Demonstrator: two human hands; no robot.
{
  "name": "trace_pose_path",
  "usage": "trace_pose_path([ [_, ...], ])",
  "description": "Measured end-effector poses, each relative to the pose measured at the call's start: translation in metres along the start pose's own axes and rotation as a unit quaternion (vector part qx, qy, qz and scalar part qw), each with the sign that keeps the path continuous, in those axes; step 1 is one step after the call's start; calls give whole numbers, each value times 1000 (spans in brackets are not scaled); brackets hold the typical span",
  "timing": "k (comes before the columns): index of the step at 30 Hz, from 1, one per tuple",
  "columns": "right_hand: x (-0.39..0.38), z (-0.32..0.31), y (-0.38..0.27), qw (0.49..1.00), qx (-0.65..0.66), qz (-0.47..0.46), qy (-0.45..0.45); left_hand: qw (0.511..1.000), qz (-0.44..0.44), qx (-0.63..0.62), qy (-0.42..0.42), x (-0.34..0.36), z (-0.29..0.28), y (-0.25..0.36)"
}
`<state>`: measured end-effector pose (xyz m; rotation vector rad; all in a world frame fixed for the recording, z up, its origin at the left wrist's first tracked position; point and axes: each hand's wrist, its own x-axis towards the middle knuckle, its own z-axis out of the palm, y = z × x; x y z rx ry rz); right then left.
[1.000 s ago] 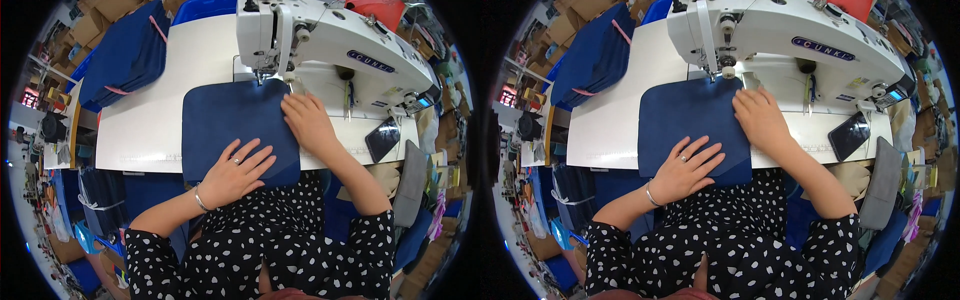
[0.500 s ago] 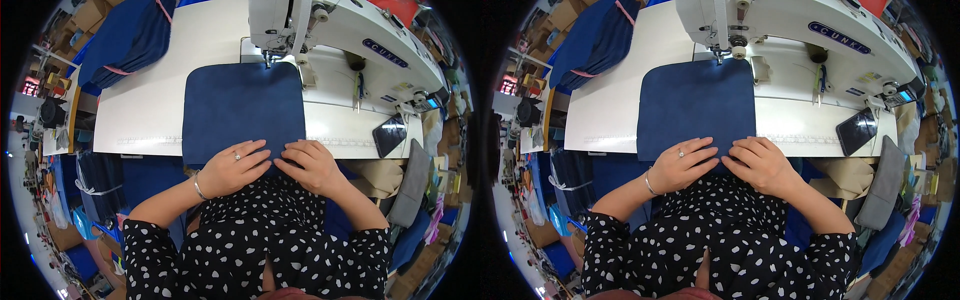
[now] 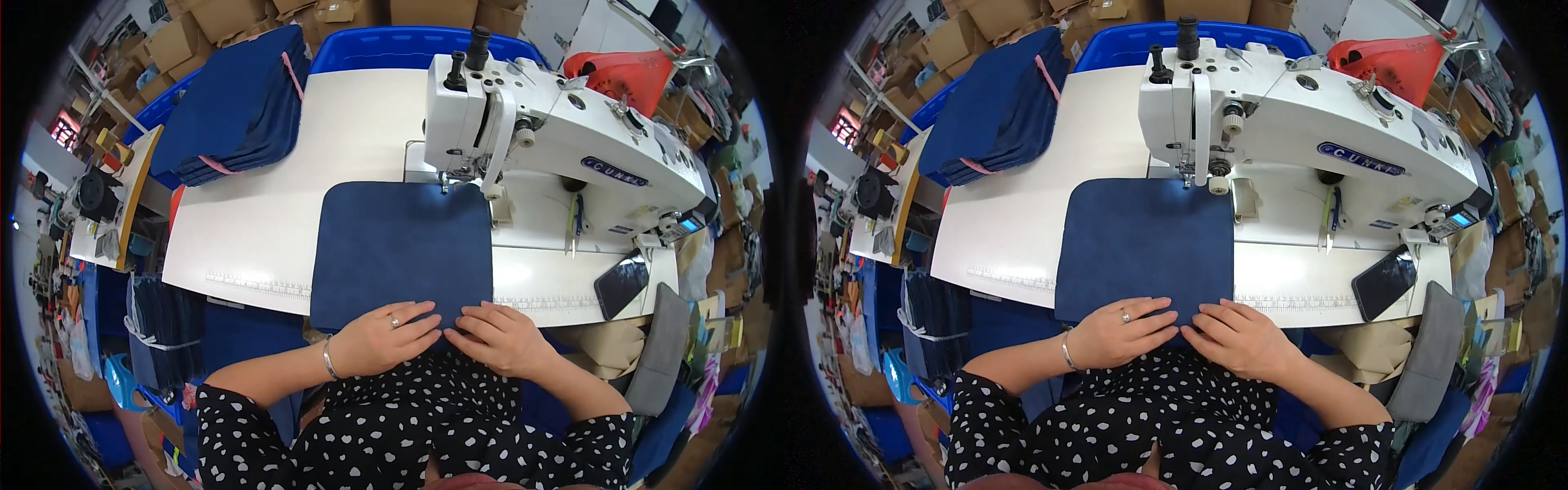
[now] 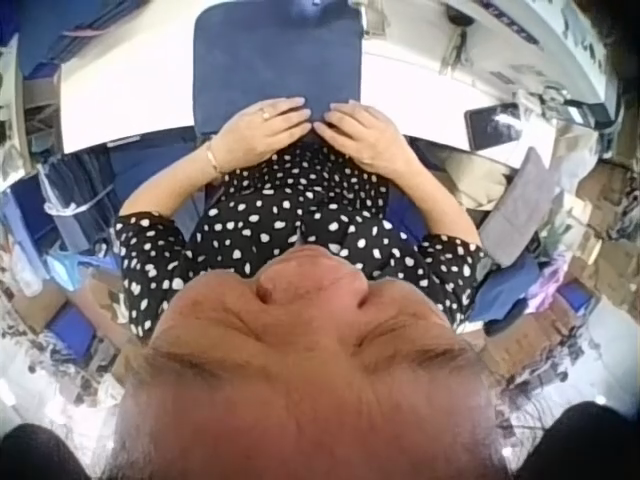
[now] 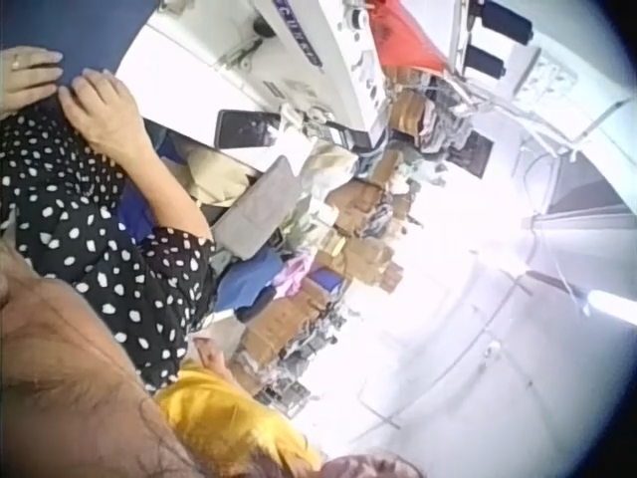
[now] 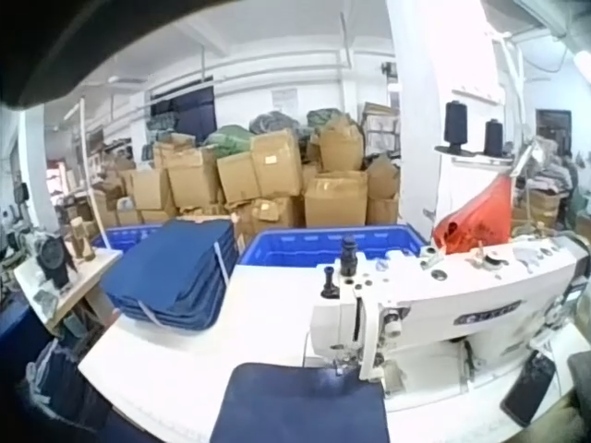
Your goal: Sewing together fabric components to manufacture pouches using an industrial sewing machine.
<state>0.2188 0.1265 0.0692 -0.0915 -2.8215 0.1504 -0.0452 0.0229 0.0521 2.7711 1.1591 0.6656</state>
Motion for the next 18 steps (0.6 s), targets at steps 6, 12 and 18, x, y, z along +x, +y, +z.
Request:
trace_pose_path([
  [6,8,0,15,1000,29,4,0,1000,-14,-5,-27,4,-6,-10],
  [12,17,1,31,998,56,15,19,999,-30,-5,-21,13,-10,-21],
  [18,26,5,49,997,70,25,35,999,-33,15,-36,22,-17,-35],
])
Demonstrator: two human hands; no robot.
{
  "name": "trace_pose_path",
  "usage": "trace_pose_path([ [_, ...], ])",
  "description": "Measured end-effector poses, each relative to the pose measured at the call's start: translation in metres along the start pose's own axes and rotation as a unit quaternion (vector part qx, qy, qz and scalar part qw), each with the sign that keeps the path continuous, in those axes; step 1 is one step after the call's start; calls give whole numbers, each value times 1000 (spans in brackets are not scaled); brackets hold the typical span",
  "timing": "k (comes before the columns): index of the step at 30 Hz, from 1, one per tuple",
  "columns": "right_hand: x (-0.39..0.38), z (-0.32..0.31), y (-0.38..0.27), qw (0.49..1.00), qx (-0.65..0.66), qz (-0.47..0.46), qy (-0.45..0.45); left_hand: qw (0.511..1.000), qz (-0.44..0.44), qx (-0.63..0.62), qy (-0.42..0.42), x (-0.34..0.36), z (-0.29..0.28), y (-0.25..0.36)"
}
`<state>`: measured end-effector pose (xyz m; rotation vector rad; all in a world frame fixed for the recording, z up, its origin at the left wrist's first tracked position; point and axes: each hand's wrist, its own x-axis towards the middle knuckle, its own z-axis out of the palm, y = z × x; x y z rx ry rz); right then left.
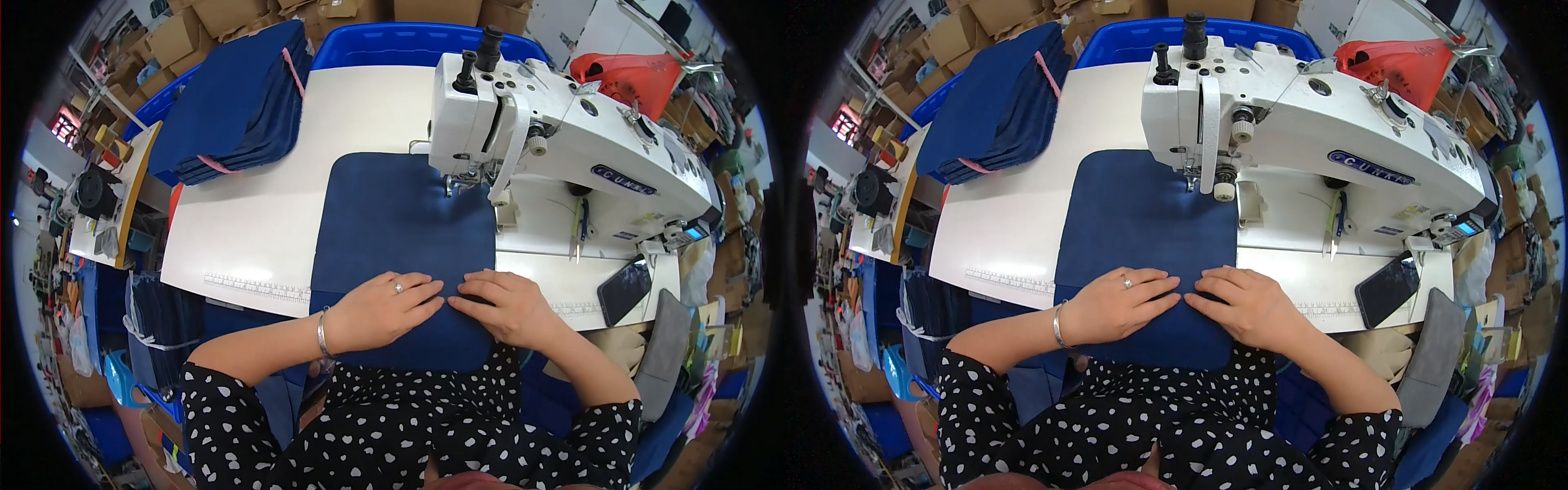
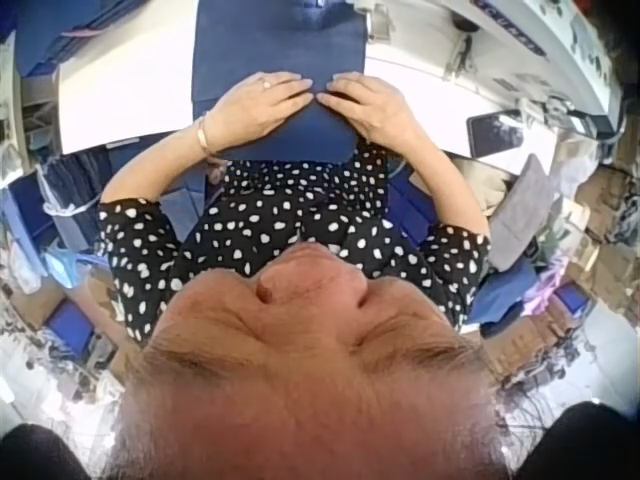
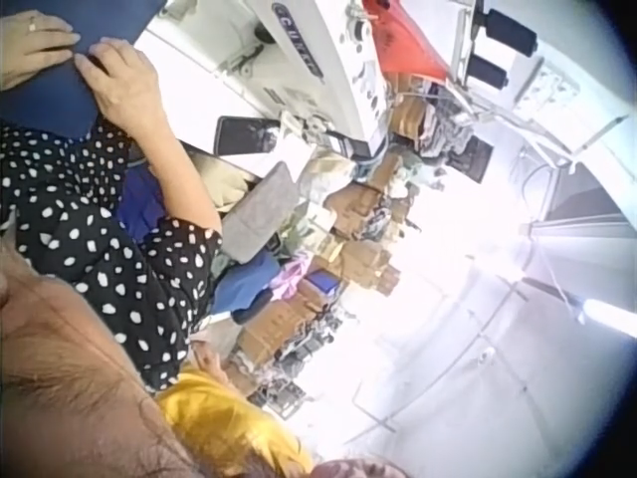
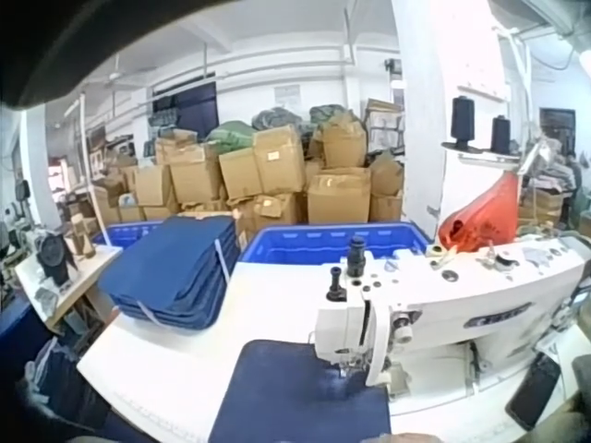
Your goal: Sewing together fabric components to manufacture pouches using an industrial sewing machine.
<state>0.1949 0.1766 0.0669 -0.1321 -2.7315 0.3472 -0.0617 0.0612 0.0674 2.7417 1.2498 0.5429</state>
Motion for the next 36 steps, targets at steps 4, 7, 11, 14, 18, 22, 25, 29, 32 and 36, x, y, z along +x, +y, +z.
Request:
trace_pose_path([
  [4,5,-1,8,1000,7,13,7,1000,-6,-20,14,3,1,-10],
  [7,5,2,20,996,52,67,8,1000,-11,-23,15,2,3,-11],
  [11,15,-3,50,979,-139,137,57,999,-2,-10,34,1,6,-13],
  [14,17,-3,56,977,-161,133,29,1000,-6,-19,24,-1,8,-13],
  [18,19,-4,57,979,-150,138,15,1000,-2,-20,22,0,8,-14],
  [22,19,-3,55,978,-141,154,20,1000,0,-3,15,-1,8,-14],
  [25,20,-2,56,977,-151,152,17,1000,5,15,5,-1,6,-16],
  [29,19,1,58,976,-145,162,29,999,7,37,0,2,4,-25],
  [32,19,1,60,975,-158,155,32,1000,-2,16,-2,4,2,-28],
  [36,19,5,63,979,-137,142,47,1000,-2,29,2,4,2,-29],
])
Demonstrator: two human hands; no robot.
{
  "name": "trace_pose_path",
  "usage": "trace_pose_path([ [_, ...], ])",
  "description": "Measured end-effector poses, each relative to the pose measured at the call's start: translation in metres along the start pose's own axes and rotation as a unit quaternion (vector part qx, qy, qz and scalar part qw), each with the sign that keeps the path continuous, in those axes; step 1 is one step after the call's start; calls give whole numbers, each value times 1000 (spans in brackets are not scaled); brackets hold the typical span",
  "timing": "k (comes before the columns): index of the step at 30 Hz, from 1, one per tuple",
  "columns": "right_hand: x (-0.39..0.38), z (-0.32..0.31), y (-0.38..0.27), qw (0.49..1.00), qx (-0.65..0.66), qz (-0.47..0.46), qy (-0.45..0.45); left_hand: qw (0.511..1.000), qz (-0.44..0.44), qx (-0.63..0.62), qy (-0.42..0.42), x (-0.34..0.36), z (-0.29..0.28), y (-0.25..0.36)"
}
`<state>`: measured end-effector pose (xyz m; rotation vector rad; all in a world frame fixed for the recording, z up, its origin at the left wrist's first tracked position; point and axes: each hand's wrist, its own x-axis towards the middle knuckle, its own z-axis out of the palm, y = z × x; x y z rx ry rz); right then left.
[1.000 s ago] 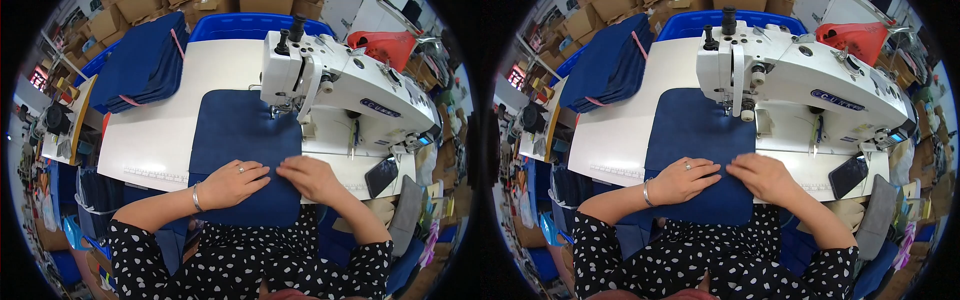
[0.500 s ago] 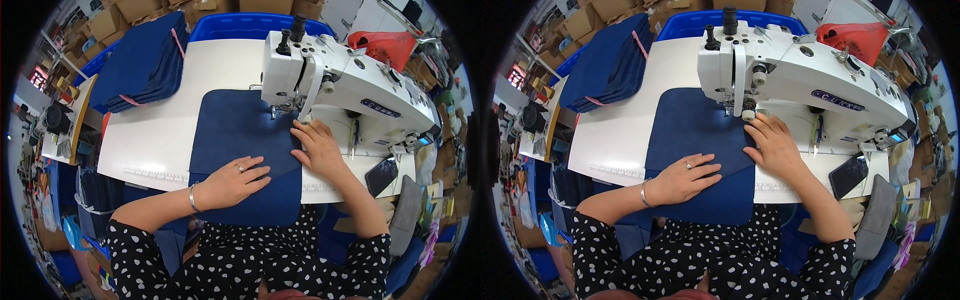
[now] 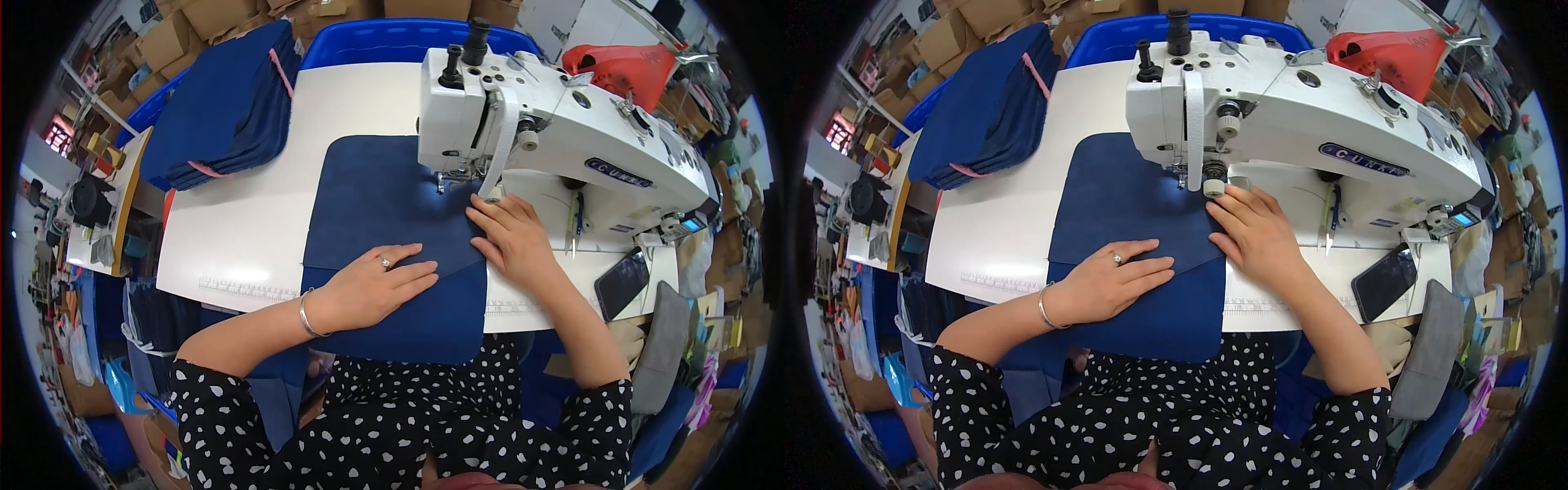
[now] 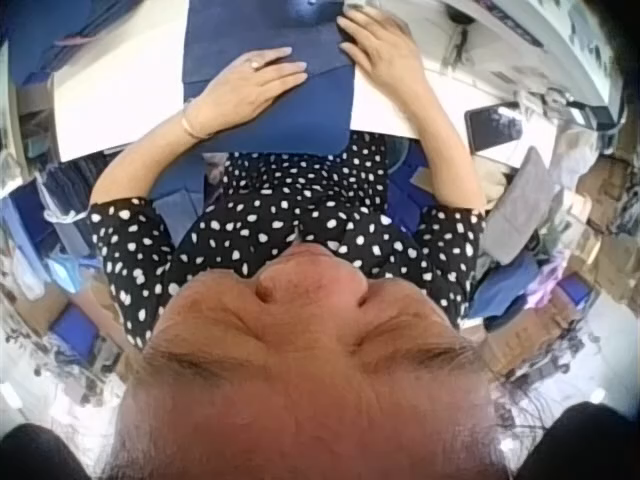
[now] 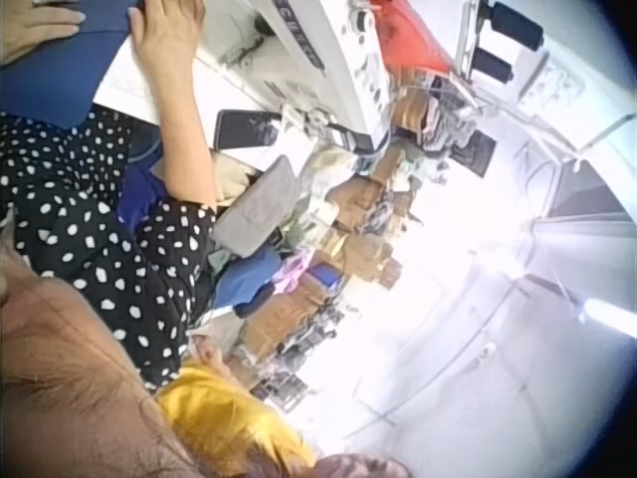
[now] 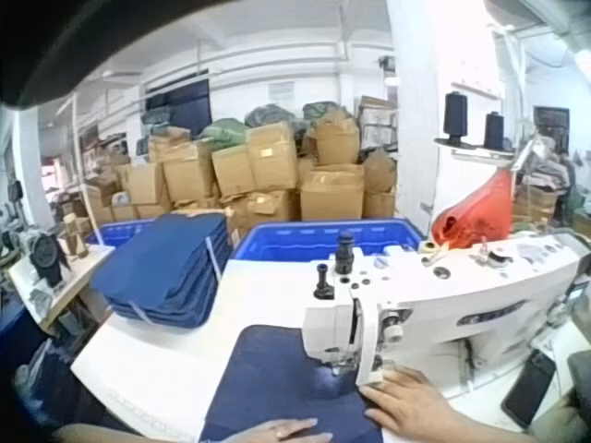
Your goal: Sewing together fabric components to manufacture pouches using an industrial sewing machine.
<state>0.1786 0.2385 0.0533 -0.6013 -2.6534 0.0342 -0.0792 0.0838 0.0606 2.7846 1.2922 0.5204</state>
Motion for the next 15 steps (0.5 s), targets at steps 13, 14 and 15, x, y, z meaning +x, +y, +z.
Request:
trace_pose_path([
  [13,11,1,-10,997,-48,54,-11,1000,2,-8,-27,4,-5,1],
  [14,10,3,-11,997,-51,63,-4,1000,-1,-14,-28,4,-4,1],
  [15,10,5,-11,997,-52,62,3,999,9,-11,-32,5,-4,1],
])
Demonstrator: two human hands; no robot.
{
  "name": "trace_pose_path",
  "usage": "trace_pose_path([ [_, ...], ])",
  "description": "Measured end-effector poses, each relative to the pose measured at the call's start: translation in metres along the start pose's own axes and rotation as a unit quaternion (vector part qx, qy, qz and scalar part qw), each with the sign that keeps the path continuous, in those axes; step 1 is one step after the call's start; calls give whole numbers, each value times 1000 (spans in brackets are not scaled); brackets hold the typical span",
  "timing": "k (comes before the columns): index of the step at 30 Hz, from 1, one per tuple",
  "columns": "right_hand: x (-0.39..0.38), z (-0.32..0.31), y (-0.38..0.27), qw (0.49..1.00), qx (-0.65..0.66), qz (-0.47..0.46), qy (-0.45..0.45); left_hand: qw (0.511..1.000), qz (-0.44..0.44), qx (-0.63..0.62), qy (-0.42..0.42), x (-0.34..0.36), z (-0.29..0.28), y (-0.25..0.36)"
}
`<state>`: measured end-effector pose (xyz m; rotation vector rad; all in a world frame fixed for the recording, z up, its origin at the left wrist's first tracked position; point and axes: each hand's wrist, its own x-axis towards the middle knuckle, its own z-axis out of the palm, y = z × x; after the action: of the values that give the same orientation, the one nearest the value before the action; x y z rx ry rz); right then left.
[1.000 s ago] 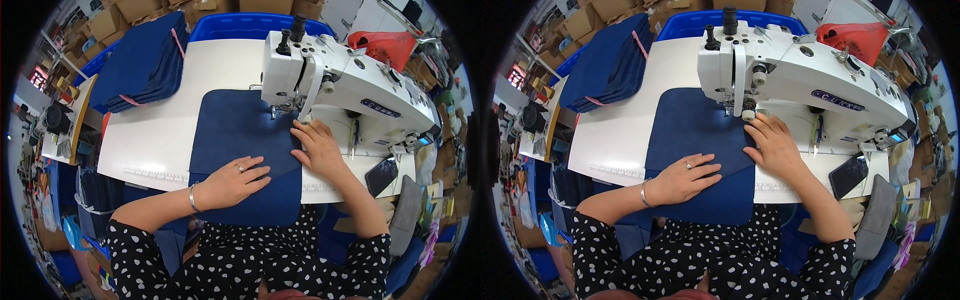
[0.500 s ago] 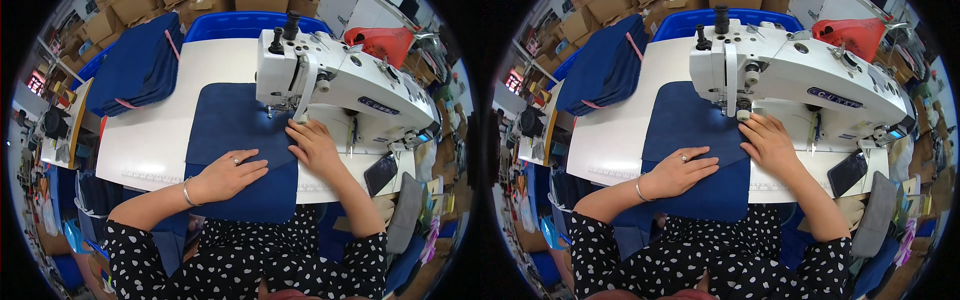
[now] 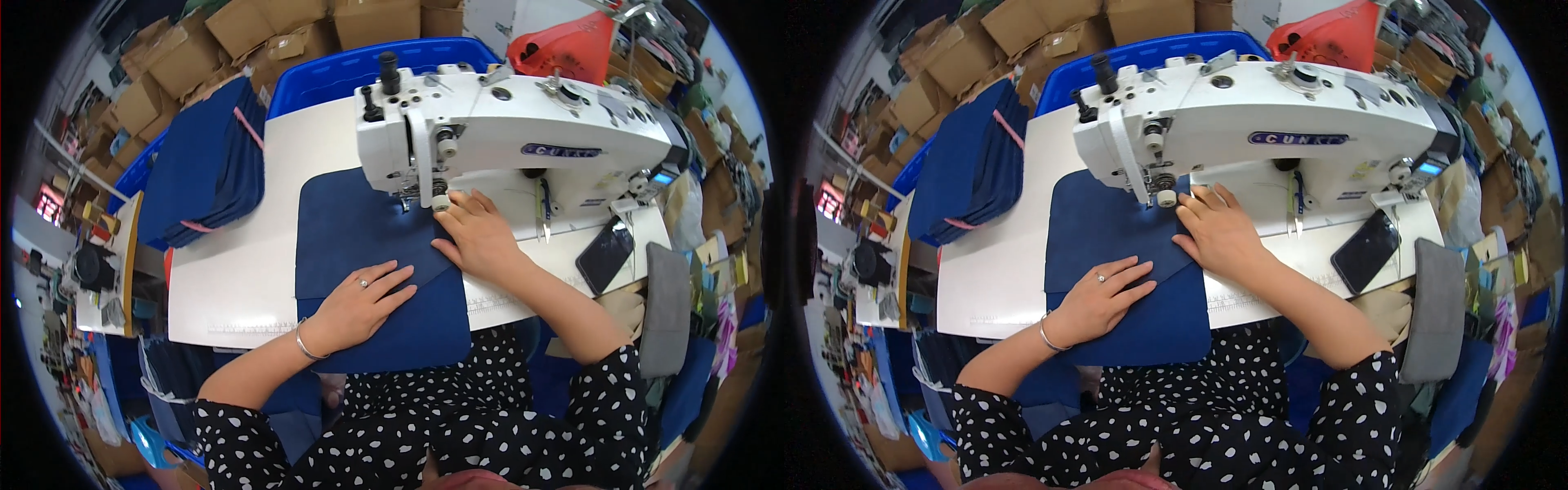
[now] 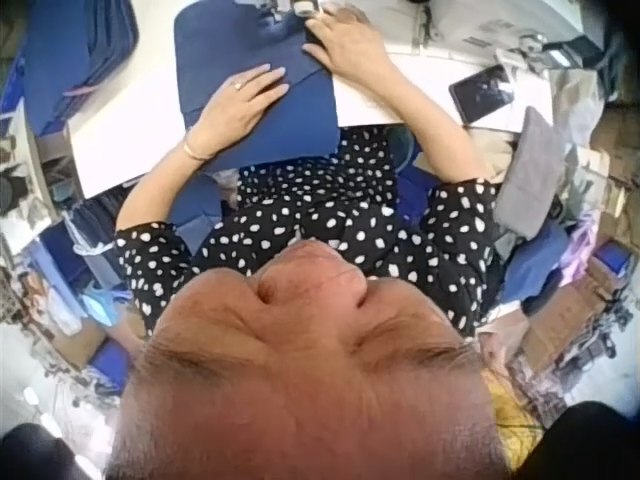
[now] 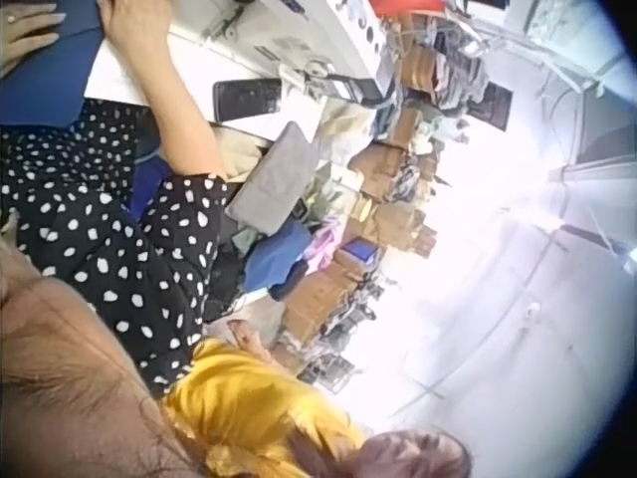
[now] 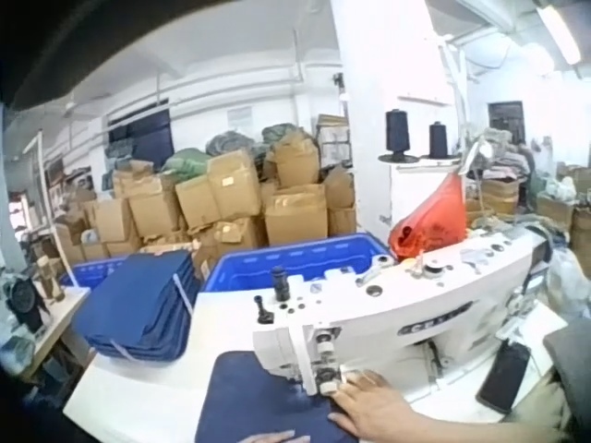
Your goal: Sewing together fabric components to manufacture pouches using an industrial sewing machine.
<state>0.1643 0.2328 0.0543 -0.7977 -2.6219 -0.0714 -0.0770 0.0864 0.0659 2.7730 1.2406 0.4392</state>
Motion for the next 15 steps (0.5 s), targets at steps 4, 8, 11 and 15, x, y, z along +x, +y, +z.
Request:
trace_pose_path([
  [4,0,-5,-2,999,30,-12,-6,1000,-16,9,5,-2,0,1],
  [8,-11,-12,-22,996,-7,-49,-69,1000,-20,-4,14,-1,3,2],
  [11,-46,-13,-58,990,45,-131,10,1000,-16,-6,26,-2,4,3],
  [15,-55,-18,-58,988,124,-96,-11,999,-37,-18,29,-4,7,5],
])
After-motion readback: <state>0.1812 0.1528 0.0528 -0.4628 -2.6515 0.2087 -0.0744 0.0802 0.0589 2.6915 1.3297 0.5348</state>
